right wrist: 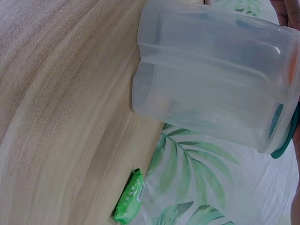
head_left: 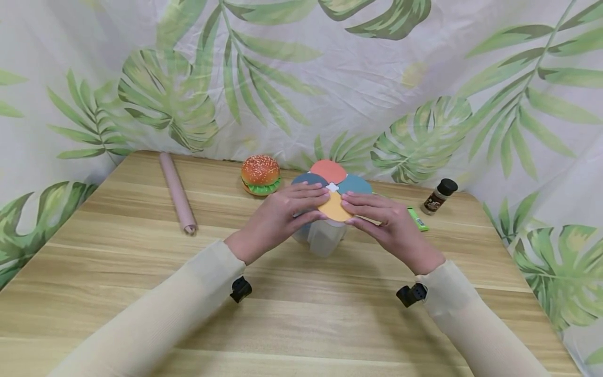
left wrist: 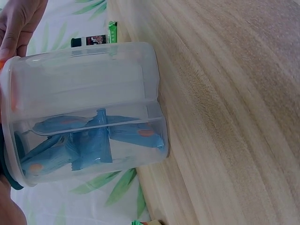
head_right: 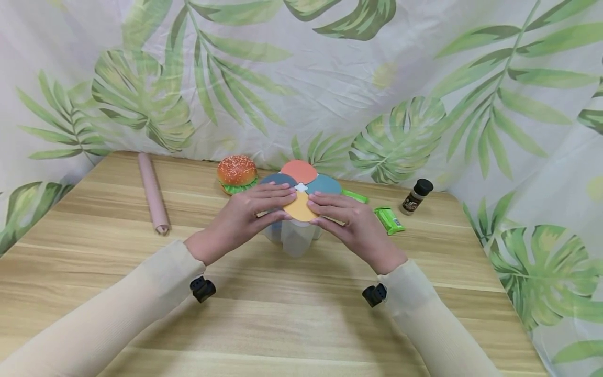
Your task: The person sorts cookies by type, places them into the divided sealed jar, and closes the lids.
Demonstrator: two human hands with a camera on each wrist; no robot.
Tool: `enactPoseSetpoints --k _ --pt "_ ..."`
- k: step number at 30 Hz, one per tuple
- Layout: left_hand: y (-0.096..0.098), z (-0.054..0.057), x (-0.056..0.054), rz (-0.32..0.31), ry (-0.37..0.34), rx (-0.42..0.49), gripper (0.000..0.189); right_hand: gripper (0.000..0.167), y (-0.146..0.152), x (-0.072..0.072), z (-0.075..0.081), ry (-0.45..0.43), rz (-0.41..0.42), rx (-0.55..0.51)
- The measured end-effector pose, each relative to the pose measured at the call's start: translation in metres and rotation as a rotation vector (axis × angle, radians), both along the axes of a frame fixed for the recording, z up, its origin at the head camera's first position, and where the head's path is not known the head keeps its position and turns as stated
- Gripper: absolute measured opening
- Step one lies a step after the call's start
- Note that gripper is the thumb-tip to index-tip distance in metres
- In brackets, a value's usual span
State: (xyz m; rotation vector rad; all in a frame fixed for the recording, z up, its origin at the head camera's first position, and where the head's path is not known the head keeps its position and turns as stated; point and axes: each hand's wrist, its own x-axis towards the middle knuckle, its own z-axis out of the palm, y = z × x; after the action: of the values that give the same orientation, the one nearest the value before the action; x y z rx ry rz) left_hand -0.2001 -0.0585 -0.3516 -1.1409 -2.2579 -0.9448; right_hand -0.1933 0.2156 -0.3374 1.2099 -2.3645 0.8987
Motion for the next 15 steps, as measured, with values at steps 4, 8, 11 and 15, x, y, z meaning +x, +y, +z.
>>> enactPoseSetpoints --k 4,8,11,15 --pt "0.0000 -0.0004 0.0004 0.001 -0.006 0.008 0.045 0.045 -0.0006 0.0002 -0.0010 0.000 0.000 -0.013" --pt "-0.0002 -0.0004 -0.0002 -0.001 -0.015 0.019 0.043 0.044 -0.0013 0.0000 -0.0009 -0.021 0.004 -0.040" --pt "-0.0001 -0.0005 -0.0011 -0.001 -0.022 0.024 0.042 0.043 -0.0018 -0.0001 0.0001 -0.047 0.009 -0.064" --pt "-0.0002 -0.0002 -0.0016 0.005 -0.033 0.028 0.043 0.042 -0.0025 -0.0008 0.0015 -0.065 0.006 -0.076"
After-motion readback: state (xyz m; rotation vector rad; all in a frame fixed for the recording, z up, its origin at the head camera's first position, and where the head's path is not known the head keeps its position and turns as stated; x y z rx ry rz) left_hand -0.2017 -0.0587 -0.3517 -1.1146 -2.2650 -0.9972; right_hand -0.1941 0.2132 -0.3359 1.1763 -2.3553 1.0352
